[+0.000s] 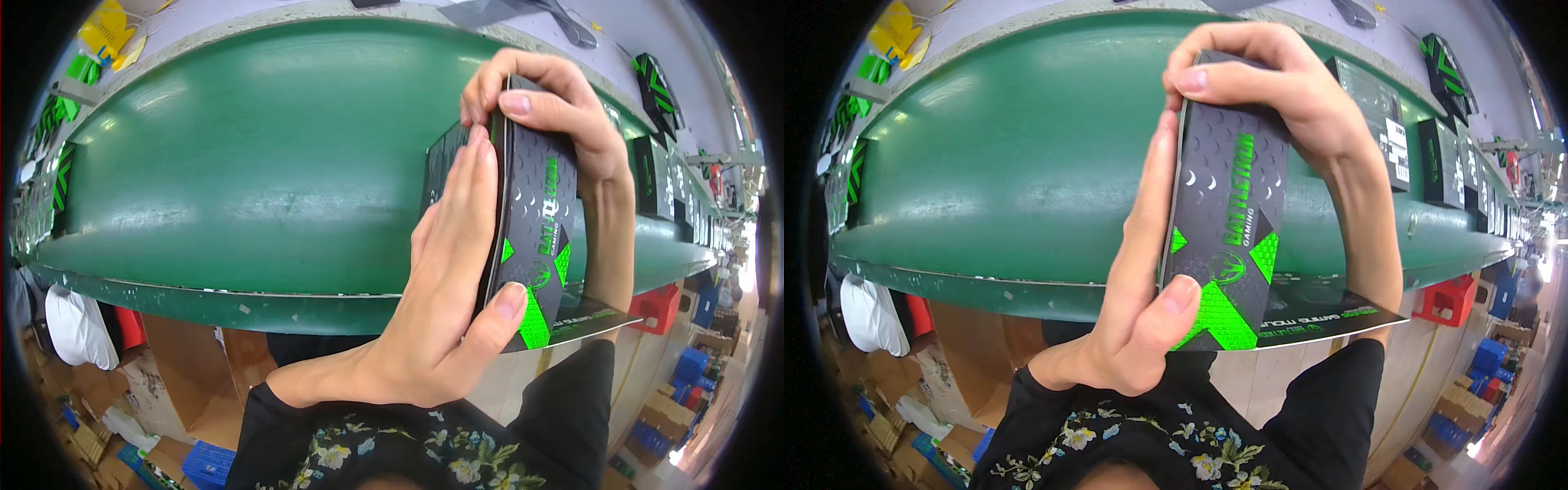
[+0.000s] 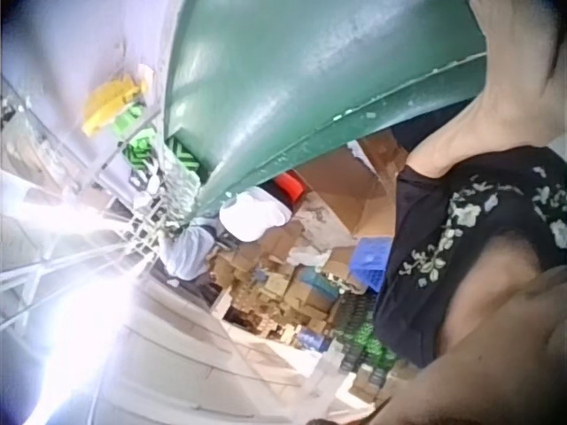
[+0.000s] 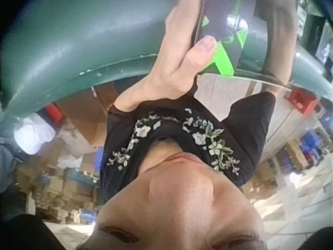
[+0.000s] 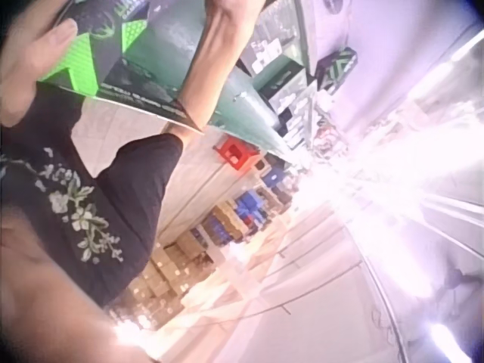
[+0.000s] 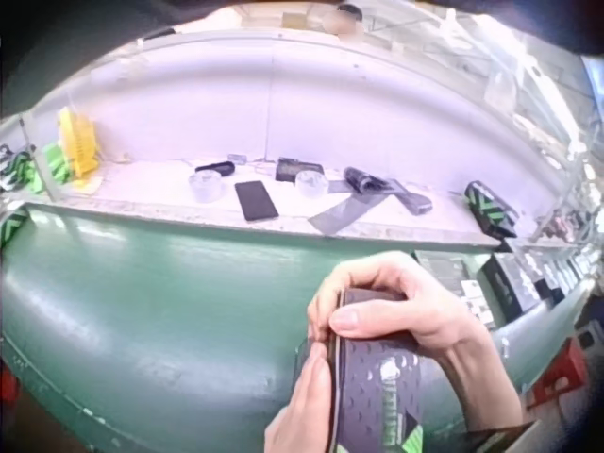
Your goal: Packaging computer mice into boxes on a factory assembly line.
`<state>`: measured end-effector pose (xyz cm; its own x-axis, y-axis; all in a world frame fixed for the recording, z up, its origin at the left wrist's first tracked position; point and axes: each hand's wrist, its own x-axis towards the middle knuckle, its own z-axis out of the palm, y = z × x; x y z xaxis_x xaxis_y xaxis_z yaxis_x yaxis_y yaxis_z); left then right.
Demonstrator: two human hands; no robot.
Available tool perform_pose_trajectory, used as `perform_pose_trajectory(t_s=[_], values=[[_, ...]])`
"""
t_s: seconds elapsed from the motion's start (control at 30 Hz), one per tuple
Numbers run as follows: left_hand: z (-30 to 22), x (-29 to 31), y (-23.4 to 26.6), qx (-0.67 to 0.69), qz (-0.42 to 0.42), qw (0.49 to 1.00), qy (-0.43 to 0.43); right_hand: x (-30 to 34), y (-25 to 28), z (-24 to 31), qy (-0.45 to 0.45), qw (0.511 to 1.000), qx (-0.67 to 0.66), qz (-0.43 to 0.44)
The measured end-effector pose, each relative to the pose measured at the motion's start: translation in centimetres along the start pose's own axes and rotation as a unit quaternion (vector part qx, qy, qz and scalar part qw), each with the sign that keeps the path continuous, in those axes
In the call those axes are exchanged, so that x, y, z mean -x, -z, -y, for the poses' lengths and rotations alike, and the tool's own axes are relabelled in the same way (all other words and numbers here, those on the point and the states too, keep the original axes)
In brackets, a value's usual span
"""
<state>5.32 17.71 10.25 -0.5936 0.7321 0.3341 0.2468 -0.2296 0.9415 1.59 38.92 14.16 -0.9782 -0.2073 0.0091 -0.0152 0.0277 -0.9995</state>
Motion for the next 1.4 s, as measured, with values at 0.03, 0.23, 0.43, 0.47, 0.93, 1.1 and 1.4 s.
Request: perform_pose_trajectory(t_s=[0.03,0.23,0.43,0.47,0.93,1.1,1.4], values=[[-0.1,0.1,0.0,0.003,0.006,1.0,0.006,0.0,-0.1,0.2,-0.008,1.0,0.013,-0.004],[-0.3,-0.1,-0.4,0.007,-0.036,0.999,-0.002,0.1,0.3,0.2,-0.024,0.999,0.025,0.017],[-1.7,-0.3,-0.5,-0.194,0.019,0.981,-0.026,0.6,0.2,-0.7,0.034,0.999,0.003,-0.002],[-1.5,-0.3,-1.0,-0.131,-0.003,0.991,-0.017,0.6,-0.1,-0.7,0.022,1.0,0.013,-0.005],[0.6,1.5,-0.6,-0.302,-0.147,0.922,-0.193,-1.6,-0.8,-0.9,-0.037,0.998,0.05,0.026],[1.9,2.1,4.3,-0.237,-0.256,0.92,-0.178,-1.0,1.2,-2.4,-0.031,0.986,-0.116,0.118],[7.3,2.0,14.0,-0.184,-0.229,0.953,0.07,-0.1,2.1,-5.8,-0.189,0.968,0.116,-0.121]])
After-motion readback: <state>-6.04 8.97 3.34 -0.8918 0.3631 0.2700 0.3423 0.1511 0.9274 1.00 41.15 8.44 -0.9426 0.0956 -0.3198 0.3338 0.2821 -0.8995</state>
